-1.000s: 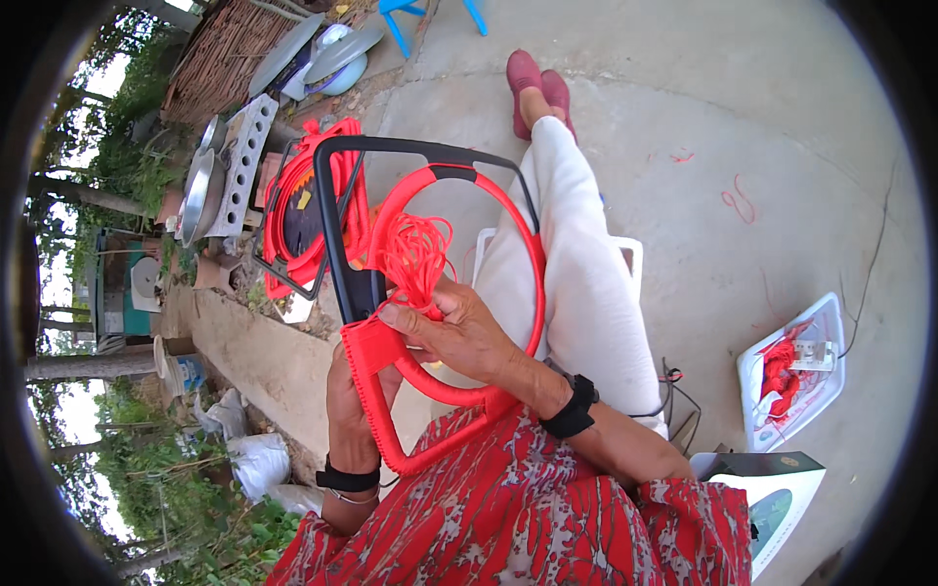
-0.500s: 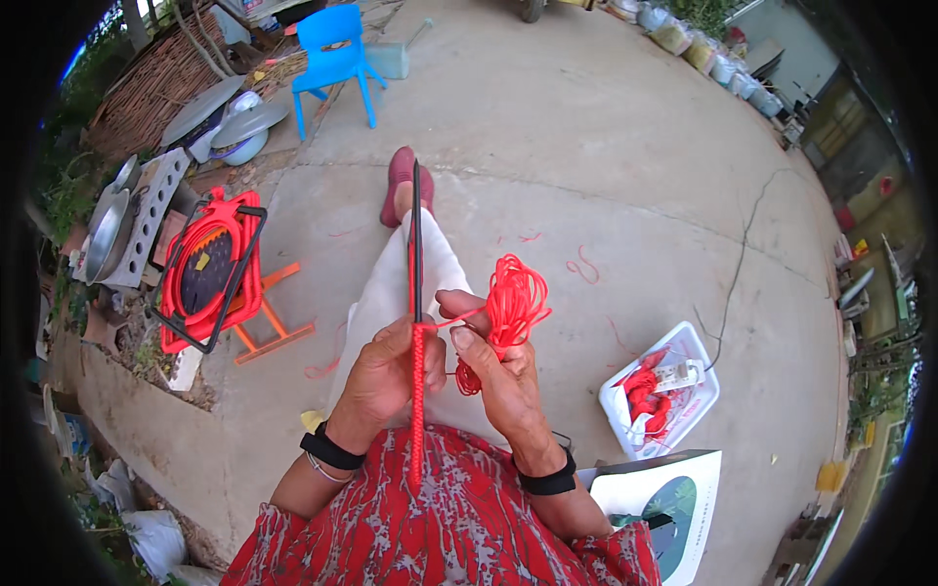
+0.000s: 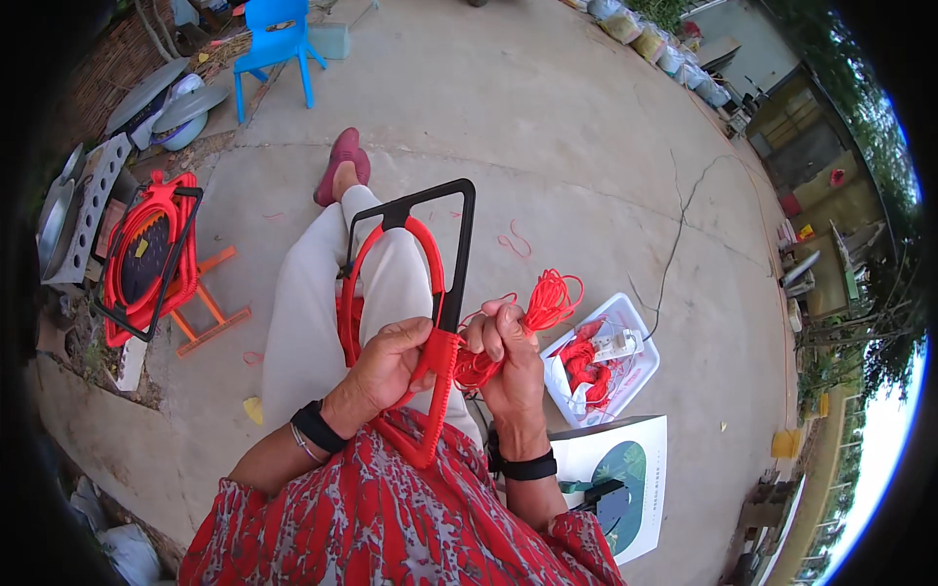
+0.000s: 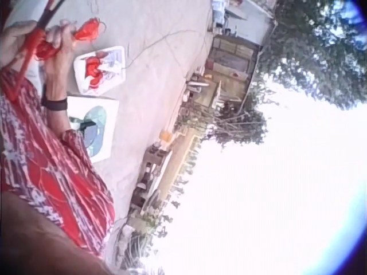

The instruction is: Wrapping a plastic furniture frame with red cord or string.

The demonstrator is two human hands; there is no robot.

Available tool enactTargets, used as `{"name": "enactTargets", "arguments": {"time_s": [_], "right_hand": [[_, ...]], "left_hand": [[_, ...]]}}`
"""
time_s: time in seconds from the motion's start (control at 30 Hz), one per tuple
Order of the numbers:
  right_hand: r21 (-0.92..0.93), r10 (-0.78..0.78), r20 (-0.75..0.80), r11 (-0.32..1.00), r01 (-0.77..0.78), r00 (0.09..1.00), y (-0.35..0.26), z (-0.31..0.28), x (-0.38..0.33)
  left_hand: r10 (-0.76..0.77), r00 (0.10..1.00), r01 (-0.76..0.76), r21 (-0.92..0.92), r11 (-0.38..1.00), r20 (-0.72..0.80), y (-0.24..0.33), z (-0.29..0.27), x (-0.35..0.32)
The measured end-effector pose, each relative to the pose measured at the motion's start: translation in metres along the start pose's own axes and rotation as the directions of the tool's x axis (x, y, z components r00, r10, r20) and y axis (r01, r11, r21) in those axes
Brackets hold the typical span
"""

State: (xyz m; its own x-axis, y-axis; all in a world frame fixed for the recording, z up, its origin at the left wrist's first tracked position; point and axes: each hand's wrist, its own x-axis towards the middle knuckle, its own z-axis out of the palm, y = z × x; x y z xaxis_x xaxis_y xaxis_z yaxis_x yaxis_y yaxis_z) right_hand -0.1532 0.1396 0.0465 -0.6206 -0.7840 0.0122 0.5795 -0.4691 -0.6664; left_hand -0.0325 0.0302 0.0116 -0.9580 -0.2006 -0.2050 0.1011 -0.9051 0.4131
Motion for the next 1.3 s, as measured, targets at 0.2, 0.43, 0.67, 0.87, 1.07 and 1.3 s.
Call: {"name": "enactTargets", "arguments": {"time_s": [0.2,0.43,0.67,0.87,1.07,1.3], "right_hand": [[-0.046,0.100,-0.023,0.994,-0.101,0.995,0.003,-0.012,0.013],[-0.048,0.195,-0.056,0.979,-0.198,0.979,0.008,-0.016,0.027],[-0.094,0.229,-0.054,0.968,-0.233,0.972,0.008,-0.009,0.031],[-0.090,0.251,-0.051,0.963,-0.255,0.967,0.008,-0.002,0.034],[-0.250,0.241,0.030,0.941,-0.227,0.970,0.005,0.015,0.038],[-0.257,0.263,0.097,0.938,-0.231,0.960,0.006,0.020,0.046]], "left_hand": [[0.012,0.998,-0.013,-0.012,1.000,-0.064,-0.003,-0.007,0.003],[-0.050,0.994,0.023,-0.264,0.964,-0.097,0.009,-0.007,0.003],[0.028,0.999,-0.030,-0.082,0.996,-0.022,0.014,-0.019,0.005],[-0.011,0.996,0.003,-0.094,0.996,-0.086,0.019,-0.016,-0.001],[-0.004,0.998,-0.005,-0.141,0.990,-0.065,0.027,-0.015,-0.008],[0.038,0.998,-0.046,-0.139,0.989,-0.056,0.028,-0.020,-0.013]]}}
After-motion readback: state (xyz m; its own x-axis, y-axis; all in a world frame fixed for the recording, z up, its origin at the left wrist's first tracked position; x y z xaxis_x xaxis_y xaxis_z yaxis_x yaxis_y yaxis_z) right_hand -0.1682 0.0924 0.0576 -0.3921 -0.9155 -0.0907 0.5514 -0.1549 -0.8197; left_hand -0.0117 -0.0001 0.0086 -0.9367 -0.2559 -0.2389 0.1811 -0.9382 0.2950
